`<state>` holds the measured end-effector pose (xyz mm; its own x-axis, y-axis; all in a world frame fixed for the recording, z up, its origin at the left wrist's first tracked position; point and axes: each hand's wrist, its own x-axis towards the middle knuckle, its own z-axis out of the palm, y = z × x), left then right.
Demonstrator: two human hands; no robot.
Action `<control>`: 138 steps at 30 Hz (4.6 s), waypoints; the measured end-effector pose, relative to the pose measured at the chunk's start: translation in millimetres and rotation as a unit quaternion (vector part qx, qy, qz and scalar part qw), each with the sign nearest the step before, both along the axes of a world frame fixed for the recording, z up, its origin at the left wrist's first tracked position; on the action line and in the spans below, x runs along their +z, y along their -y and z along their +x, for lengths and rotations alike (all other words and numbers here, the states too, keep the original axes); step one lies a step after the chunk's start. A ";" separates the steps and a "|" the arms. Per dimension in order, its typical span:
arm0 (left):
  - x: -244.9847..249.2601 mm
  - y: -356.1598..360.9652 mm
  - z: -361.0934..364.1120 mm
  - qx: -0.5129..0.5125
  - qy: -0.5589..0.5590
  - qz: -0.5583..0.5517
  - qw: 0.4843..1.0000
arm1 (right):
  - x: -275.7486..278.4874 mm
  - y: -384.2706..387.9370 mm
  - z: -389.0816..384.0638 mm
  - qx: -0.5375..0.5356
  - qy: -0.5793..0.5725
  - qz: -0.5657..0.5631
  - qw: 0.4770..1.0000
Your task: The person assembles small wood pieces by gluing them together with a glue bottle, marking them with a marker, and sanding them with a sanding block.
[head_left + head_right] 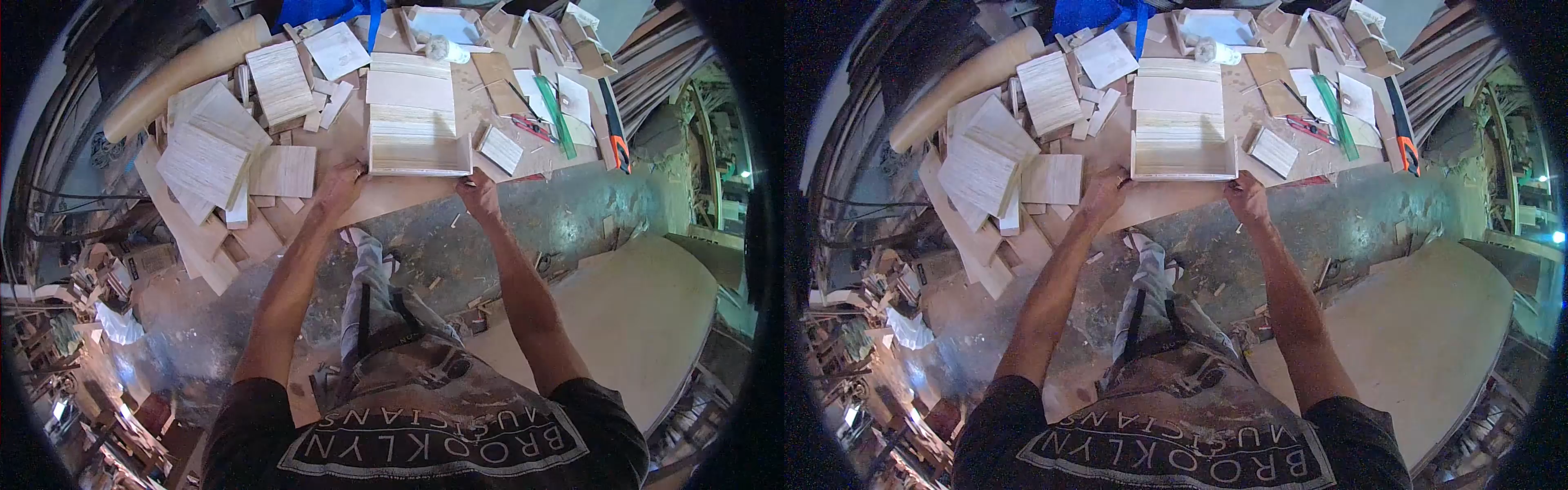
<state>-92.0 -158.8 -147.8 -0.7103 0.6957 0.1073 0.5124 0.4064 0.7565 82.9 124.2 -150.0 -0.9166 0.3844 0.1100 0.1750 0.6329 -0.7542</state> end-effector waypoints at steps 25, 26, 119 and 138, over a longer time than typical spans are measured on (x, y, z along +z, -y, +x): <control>34.1 -21.7 -36.7 -0.061 0.080 -0.059 0.993 | 2.8 0.2 -6.7 -0.031 0.073 0.004 0.997; 32.6 -20.9 -37.7 -0.069 0.081 -0.059 0.993 | 4.5 0.7 -5.8 -0.022 0.064 0.011 0.998; -22.8 -56.3 -33.7 0.332 0.044 -0.190 0.923 | -5.6 -12.5 -86.7 -0.283 0.087 -0.018 0.955; 57.0 -14.4 10.8 0.212 0.476 0.060 0.852 | 78.3 -1.8 -11.7 -0.113 0.075 -0.308 0.942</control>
